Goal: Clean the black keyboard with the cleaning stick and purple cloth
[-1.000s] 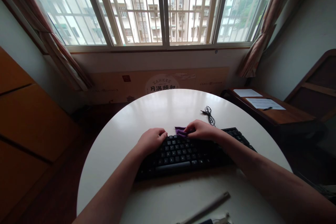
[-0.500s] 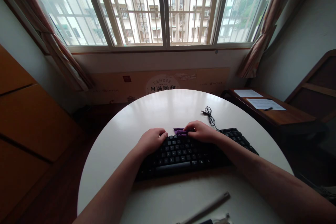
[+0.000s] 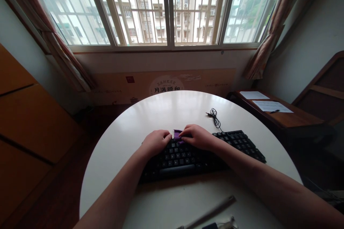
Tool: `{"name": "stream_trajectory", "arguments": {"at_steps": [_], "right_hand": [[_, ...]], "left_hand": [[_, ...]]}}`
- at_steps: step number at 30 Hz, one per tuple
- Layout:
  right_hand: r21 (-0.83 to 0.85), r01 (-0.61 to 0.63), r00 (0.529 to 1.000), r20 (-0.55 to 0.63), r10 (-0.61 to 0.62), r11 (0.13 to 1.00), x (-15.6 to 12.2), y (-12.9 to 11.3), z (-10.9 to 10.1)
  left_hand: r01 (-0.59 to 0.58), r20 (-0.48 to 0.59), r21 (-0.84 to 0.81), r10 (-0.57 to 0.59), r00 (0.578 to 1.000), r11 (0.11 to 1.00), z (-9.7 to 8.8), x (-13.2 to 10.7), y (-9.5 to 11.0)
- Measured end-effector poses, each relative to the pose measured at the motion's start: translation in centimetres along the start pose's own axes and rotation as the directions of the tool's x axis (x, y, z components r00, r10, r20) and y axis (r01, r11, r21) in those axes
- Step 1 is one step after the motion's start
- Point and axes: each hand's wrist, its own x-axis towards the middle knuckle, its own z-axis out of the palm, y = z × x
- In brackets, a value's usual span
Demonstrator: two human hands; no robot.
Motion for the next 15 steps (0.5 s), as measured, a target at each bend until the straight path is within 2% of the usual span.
{"name": "stream_trajectory", "arguments": {"at_steps": [4,10,15], "right_hand": [[-0.036,0.007,1.000,-0.003,-0.007,0.999,-0.1,0.0,-0.2],[-0.153,-0.015,0.999,0.047,0.022,0.988,-0.4,0.5,-1.9],[-0.184,-0.047,0.996,0.072,0.061,0.982,-0.6,1.4,-3.1]], "left_hand": [[-0.003,-0.003,-0.010,0.003,1.000,1.000,0.0,0.0,0.0],[0.019,0.001,-0.038,-0.019,1.000,0.999,-0.1,-0.2,0.0],[0.030,0.010,-0.052,-0.030,1.000,0.998,-0.1,-0.1,-0.1]]}}
